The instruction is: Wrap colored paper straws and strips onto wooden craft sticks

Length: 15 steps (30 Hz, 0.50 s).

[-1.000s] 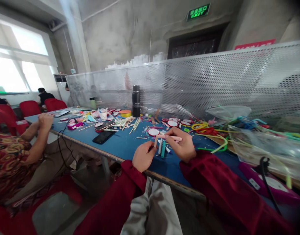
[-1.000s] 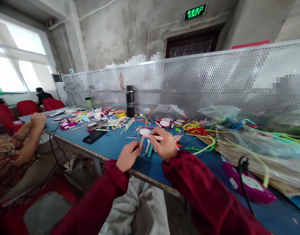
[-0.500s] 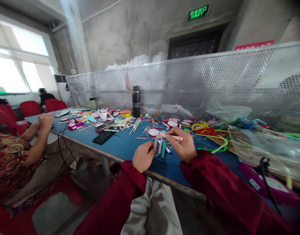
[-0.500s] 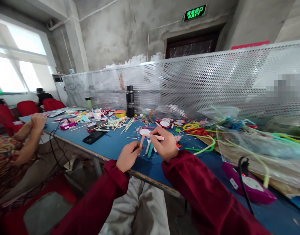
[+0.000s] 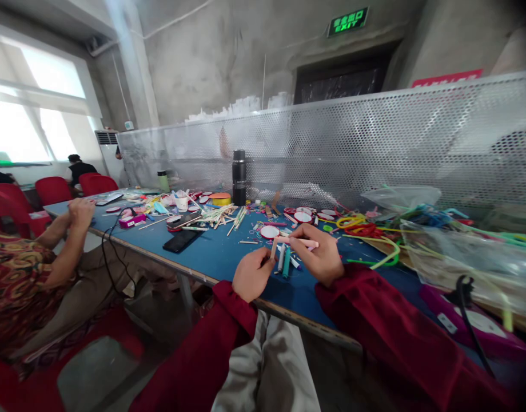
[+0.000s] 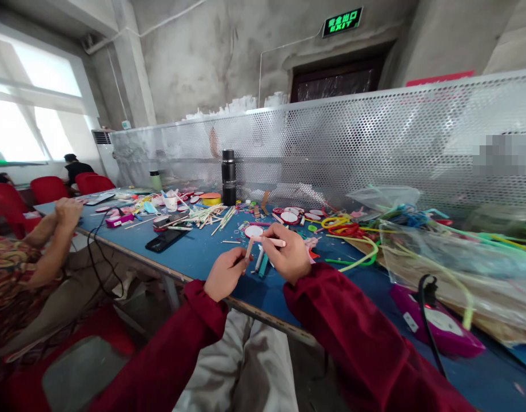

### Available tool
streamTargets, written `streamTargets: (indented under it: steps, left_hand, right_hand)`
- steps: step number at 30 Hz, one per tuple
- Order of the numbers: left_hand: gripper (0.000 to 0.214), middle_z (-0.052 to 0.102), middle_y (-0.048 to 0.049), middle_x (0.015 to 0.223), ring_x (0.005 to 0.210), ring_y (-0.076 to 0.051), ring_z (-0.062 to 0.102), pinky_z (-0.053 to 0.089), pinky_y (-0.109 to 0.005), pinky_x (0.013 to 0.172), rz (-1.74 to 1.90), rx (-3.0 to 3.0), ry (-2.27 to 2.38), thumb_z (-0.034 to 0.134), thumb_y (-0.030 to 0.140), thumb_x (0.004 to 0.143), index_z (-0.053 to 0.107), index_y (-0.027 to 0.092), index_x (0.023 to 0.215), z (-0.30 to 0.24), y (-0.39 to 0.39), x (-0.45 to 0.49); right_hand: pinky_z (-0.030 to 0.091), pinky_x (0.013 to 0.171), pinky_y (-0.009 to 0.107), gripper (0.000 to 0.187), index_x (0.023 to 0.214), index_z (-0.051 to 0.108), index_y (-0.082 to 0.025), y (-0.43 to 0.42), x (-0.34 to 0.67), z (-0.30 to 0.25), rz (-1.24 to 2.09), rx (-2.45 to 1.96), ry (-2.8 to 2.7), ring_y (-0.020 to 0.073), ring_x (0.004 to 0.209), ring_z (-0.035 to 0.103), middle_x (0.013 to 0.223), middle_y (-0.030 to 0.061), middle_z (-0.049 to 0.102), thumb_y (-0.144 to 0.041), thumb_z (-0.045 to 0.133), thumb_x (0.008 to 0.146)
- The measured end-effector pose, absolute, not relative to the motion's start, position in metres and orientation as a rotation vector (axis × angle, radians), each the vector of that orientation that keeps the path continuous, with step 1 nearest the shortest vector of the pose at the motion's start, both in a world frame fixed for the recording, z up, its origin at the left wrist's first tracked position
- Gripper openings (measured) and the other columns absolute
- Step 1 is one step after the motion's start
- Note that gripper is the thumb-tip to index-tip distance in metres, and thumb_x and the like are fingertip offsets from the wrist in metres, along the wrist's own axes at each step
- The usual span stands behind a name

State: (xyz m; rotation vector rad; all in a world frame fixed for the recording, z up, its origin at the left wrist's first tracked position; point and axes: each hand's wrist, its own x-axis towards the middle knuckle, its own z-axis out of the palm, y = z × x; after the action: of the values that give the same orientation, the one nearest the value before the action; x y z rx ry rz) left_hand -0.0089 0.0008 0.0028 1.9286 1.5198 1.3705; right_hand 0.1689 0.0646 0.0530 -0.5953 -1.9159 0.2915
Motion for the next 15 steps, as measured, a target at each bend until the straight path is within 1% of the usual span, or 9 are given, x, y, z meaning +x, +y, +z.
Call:
streamTargets:
  steps: [5,10,15]
  left_hand:
    - [0.018,0.071,-0.0015,0.084,0.079,-0.018,0.062,0.042,-0.026,0.068,1.352,1.936,1.537,0.053,0.026,0.095,0.069,0.021,0.093,0.0042,-0.0001,-0.0088]
    - [0.019,0.071,-0.0016,0.085,0.080,-0.018,0.063,0.043,-0.026,0.069,1.351,1.941,1.535,0.052,0.029,0.097,0.069,0.021,0.094,0.0039,-0.0005,-0.0087]
    - [0.019,0.071,-0.0016,0.083,0.077,-0.018,0.062,0.043,-0.026,0.069,1.341,1.933,1.548,0.052,0.029,0.097,0.069,0.021,0.094,0.0029,0.0001,-0.0086]
  right_hand:
    - [0.040,0.059,0.028,0.014,0.078,0.063,-0.021,0.0650,0.1695,0.0538,0.255,-0.631,-1.876,0.0152,0.061,0.053,0.066,-0.0010,0.062,-0.029,0.059,0.089]
    - [0.039,0.057,0.028,0.013,0.078,0.064,-0.022,0.0643,0.1684,0.0534,0.282,-0.593,-1.919,0.0149,0.059,0.052,0.064,-0.0018,0.060,-0.029,0.060,0.089]
    - [0.040,0.059,0.029,0.014,0.077,0.063,-0.022,0.0648,0.1693,0.0536,0.258,-0.629,-1.874,0.0156,0.061,0.053,0.066,-0.0009,0.062,-0.028,0.059,0.089]
